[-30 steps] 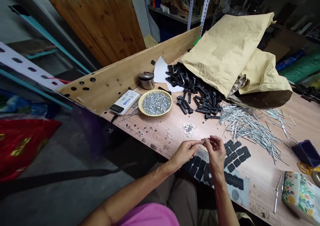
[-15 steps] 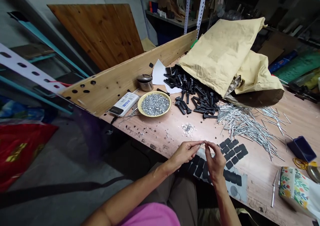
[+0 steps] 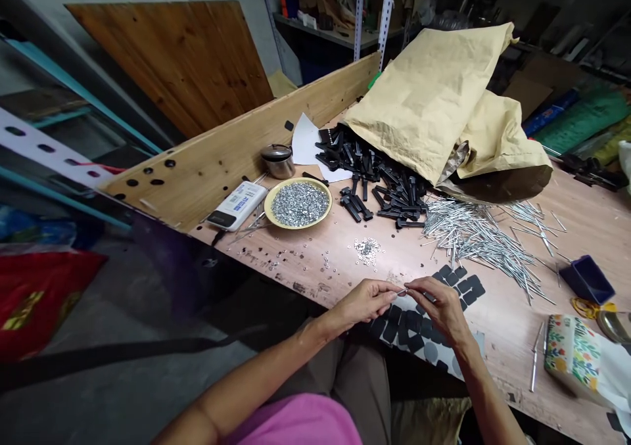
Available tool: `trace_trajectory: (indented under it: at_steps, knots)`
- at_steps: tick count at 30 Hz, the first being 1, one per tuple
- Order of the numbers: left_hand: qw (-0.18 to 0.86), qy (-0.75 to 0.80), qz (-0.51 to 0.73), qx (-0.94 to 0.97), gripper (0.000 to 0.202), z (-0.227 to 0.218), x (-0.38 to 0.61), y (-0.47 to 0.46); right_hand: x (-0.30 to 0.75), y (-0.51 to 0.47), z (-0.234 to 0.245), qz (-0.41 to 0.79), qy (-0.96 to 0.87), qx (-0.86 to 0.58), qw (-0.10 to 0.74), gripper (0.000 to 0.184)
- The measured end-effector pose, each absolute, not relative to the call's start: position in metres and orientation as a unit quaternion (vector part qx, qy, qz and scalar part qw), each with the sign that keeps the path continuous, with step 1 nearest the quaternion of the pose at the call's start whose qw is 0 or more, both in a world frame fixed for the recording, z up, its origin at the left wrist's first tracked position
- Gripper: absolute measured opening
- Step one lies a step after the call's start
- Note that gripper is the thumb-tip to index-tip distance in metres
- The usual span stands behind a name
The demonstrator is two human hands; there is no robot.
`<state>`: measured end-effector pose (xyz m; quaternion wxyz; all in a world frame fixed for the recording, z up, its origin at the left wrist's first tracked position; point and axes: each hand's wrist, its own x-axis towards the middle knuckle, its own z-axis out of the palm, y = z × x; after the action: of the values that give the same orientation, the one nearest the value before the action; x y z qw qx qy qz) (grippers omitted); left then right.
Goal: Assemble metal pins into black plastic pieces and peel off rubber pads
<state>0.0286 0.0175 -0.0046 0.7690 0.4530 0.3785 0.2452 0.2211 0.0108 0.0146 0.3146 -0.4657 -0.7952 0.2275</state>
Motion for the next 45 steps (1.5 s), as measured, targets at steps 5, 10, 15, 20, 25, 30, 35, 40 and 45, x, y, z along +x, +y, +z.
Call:
trace_trajectory:
  at_steps: [5,10,15,20,25,30,35,40,45]
  knots:
    - [0.633,0.383,0.296,0.603,0.025,-0.006,0.029,0.018,0.23,0.006,0.021,0.233,-0.811,-0.456,0.282,0.025]
    - [0.689,0.345,0.208,0.603,0.032,-0.01,0.025,0.022,0.23,-0.006,0.024,0.209,-0.836,-0.438,0.256,0.026]
    - [0.538,0.347,0.275,0.717,0.027,-0.017,0.033,0.012,0.23,-0.014,0.02,0.181,-0.84,-0.449,0.244,0.027]
    - [0.353,0.343,0.257,0.832,0.033,-0.02,0.039,0.0,0.231,-0.021,0.01,0.151,-0.834,-0.472,0.244,0.028]
    - [0.301,0.326,0.248,0.861,0.034,-0.021,0.041,-0.005,0.228,-0.029,0.003,0.06,-0.843,-0.482,0.232,0.033]
    - [0.409,0.321,0.332,0.787,0.031,-0.017,0.045,-0.005,0.227,-0.033,0.005,0.138,-0.798,-0.501,0.305,0.031]
    - [0.51,0.339,0.35,0.709,0.027,-0.006,0.052,-0.003,0.231,-0.036,0.006,0.225,-0.686,-0.574,0.386,0.029]
    - [0.554,0.356,0.337,0.673,0.029,-0.001,0.058,-0.007,0.231,-0.036,0.003,0.277,-0.665,-0.554,0.418,0.036]
    - [0.577,0.379,0.31,0.654,0.033,0.003,0.058,-0.008,0.232,-0.037,0.006,0.281,-0.696,-0.52,0.408,0.032]
